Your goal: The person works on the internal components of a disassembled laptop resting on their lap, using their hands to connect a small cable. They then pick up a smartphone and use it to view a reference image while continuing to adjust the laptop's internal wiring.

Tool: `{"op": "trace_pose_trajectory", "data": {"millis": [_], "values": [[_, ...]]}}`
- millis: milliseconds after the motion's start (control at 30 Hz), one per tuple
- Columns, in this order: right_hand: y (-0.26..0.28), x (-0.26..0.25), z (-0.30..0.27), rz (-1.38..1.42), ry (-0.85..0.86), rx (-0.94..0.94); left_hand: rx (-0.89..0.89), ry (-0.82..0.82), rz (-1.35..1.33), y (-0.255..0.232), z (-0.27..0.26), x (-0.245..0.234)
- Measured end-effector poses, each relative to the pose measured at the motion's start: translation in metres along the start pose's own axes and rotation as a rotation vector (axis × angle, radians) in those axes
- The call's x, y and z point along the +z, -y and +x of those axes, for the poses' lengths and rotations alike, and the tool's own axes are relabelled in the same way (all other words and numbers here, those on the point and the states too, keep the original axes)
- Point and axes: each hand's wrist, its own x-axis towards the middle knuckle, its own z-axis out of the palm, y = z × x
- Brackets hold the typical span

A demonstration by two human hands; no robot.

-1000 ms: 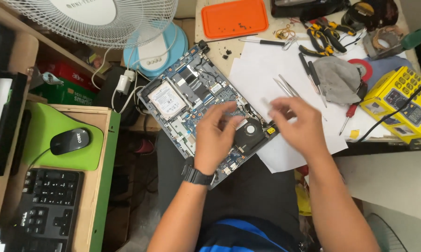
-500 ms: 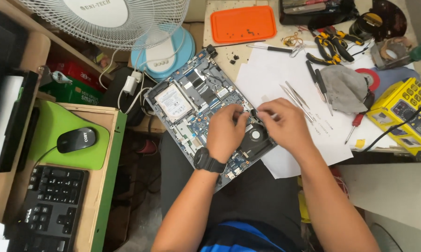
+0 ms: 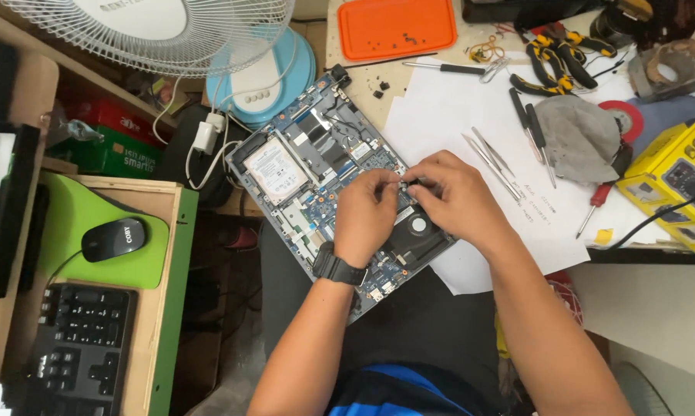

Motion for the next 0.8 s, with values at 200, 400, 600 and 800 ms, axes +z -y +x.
{"op": "trace_pose_trajectory", "data": {"millis": [200,400,600,800], "values": [[-0.01,0.003,0.004,0.029,0.01,0.02,0.033,0.009,-0.006,-0.004,-0.001,0.001],[-0.031,0.01,0.002,0.161,-0.037,0.004,0.036,0.055,-0.029,-0.01,-0.001,0.002],[-0.047,0.016,-0.001,0.264,-0.073,0.009,0.001,0.013,-0.165,0.004,0.005,0.013],[-0.049,0.016,-0.002,0.287,-0.097,-0.033,-0.04,0.017,-0.192,0.015,0.01,0.018]]}}
